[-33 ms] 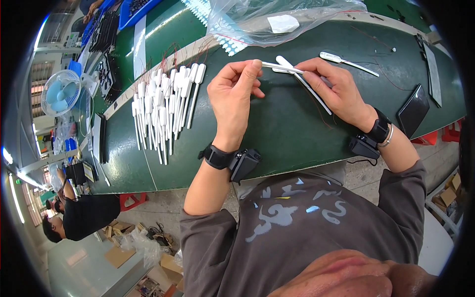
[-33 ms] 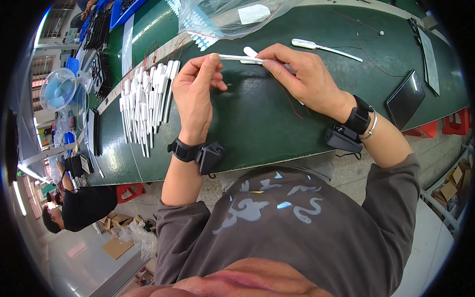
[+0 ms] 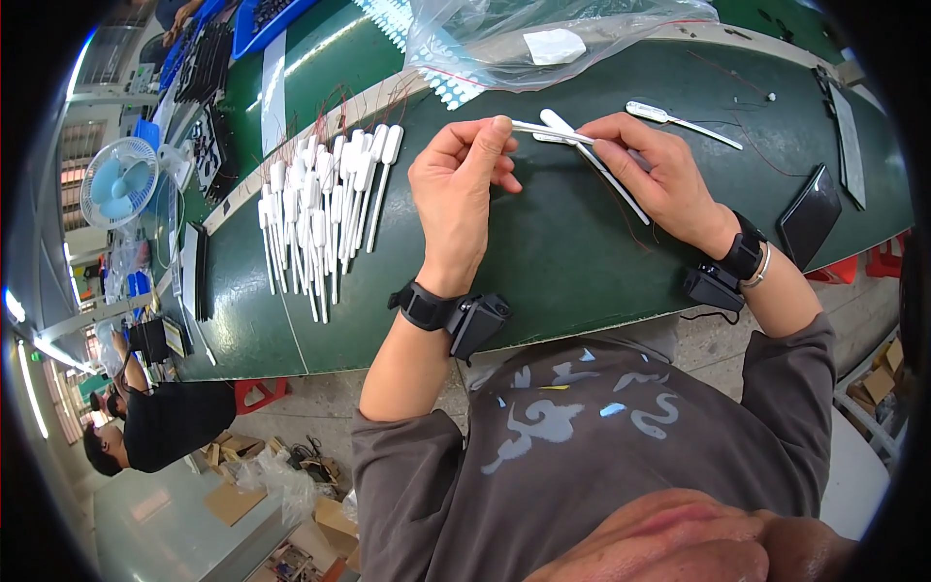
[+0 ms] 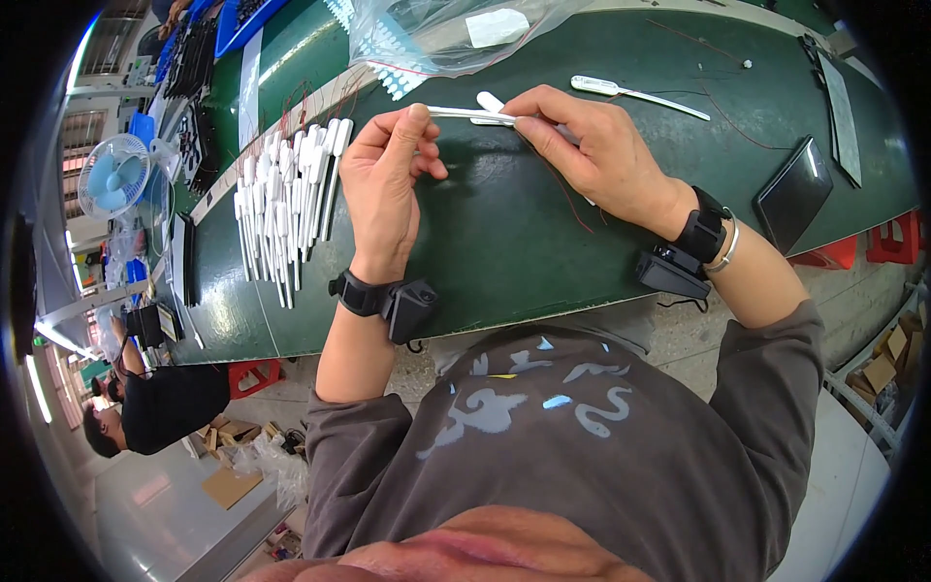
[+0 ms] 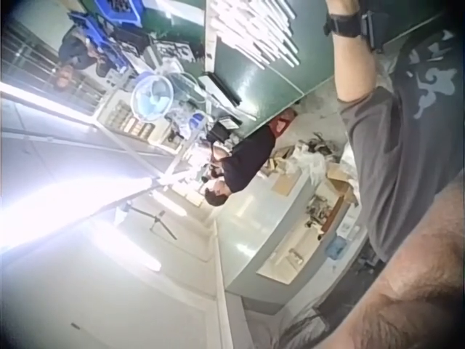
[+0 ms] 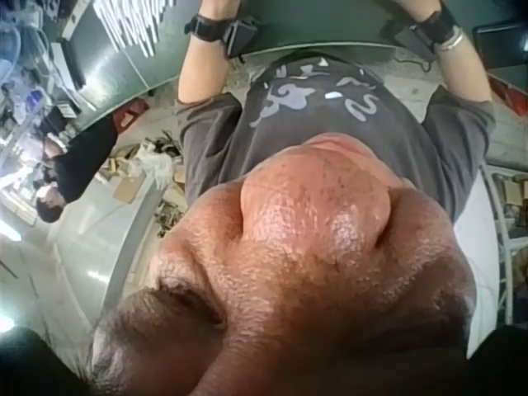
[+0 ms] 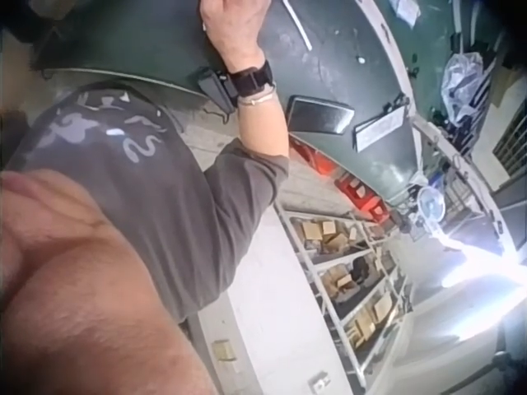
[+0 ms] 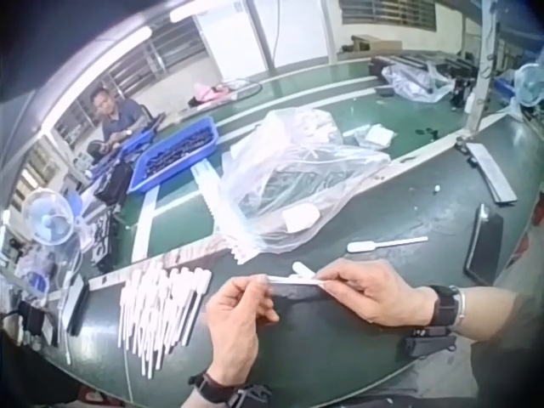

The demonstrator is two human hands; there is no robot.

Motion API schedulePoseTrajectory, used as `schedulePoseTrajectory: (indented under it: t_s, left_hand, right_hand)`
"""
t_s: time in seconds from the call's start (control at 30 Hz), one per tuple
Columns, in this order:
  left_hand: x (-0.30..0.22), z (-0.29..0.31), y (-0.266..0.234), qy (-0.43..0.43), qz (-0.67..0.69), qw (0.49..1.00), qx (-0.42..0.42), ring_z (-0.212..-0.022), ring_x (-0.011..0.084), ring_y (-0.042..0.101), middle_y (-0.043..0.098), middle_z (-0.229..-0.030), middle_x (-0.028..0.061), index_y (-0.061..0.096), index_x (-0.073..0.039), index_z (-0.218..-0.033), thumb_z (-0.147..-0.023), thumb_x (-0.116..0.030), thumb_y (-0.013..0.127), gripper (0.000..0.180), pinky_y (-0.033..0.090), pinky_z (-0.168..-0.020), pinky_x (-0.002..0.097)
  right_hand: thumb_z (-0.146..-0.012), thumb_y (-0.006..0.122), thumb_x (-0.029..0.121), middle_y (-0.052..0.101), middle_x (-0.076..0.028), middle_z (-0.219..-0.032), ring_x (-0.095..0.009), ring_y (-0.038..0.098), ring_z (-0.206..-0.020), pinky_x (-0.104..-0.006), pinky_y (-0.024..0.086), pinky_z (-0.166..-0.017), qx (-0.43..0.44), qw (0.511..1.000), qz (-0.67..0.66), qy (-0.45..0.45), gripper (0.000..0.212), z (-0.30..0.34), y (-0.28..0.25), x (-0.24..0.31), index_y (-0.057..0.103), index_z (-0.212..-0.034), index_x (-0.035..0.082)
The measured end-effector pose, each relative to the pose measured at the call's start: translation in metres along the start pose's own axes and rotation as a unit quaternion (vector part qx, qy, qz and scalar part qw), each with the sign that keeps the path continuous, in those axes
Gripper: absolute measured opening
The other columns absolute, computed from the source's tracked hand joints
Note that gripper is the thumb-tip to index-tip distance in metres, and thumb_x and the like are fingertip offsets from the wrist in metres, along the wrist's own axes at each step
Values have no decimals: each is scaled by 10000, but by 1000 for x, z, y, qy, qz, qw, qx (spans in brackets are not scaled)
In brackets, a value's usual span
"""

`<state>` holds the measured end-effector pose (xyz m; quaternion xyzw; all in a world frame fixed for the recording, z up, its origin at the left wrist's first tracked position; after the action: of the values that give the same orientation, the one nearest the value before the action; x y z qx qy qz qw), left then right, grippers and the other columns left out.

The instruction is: The person assembles antenna components by hand, inserting a wire into a white plastic housing and pressing two white plastic sticks into the housing before setting the assembly down.

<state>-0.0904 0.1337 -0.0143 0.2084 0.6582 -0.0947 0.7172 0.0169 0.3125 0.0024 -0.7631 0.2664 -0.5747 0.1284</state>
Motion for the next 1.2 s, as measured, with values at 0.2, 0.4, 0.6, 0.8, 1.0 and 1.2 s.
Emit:
schedulePoseTrajectory:
  t_s: [0.2, 0.4, 0.6, 0.8, 1.0, 1.2]
  left_hand:
    - [2, 3, 15, 20, 107, 993, 51, -719, 156, 679, 714, -1014, 182, 590, 33, -1019, -1014, -181, 635, 219, 589, -623, 278]
    - [-6, 5, 20, 92, 89, 990, 66, -822, 218, 727, 711, -1065, 218, 553, 24, -1030, -1037, -172, 588, 199, 629, -699, 328]
    - [-6, 6, 19, 115, 39, 991, 47, -843, 220, 730, 708, -1009, 195, 539, 26, -1031, -1038, -160, 583, 190, 630, -708, 323]
    - [-3, 6, 13, 43, -94, 994, 33, -831, 218, 729, 701, -966, 175, 518, 22, -1056, -1038, -153, 580, 187, 626, -691, 318]
    - [7, 3, 18, -35, 124, 989, 74, -886, 251, 730, 682, -1118, 226, 498, 13, -1099, -1032, -144, 578, 189, 623, -754, 332]
    - [4, 3, 19, -91, 210, 970, 86, -985, 293, 719, 634, -1249, 262, 496, 10, -1148, -1020, -112, 582, 197, 611, -870, 368]
  right_hand:
    - [-1006, 585, 140, 624, -89, -777, -202, 590, -655, -313, 463, -621, -29, 999, -6, -21, 167, 1, -3, 2, 650, -1128, 47]
    - [-1019, 552, 91, 665, -71, -913, -144, 595, -767, -264, 470, -697, 12, 1000, 4, 9, 184, 2, -4, 4, 651, -1147, 4]
    - [-1019, 554, 95, 665, -67, -903, -140, 592, -754, -263, 466, -683, 13, 1000, 3, 0, 184, 1, -4, 6, 651, -1149, 8]
    - [-1013, 562, 88, 671, -71, -899, -140, 599, -745, -261, 473, -684, -13, 1000, 8, -2, 179, 2, -5, 3, 655, -1142, 5]
    - [-1008, 569, 81, 685, -85, -919, -157, 627, -762, -266, 490, -697, 12, 1000, 21, 5, 176, 1, -4, 3, 659, -1138, 2]
    - [-999, 577, 66, 701, -99, -957, -190, 661, -797, -283, 511, -709, 13, 999, 35, -14, 180, 1, -3, 2, 661, -1144, 1]
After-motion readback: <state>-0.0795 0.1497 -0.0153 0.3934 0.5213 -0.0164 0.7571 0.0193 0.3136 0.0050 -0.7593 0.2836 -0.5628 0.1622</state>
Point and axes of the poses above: each hand's wrist, its own z-axis away from the middle knuckle, its own y-axis out of the palm, x = y × z, the point moved 6 cm from there along -z, towards the middle knuckle
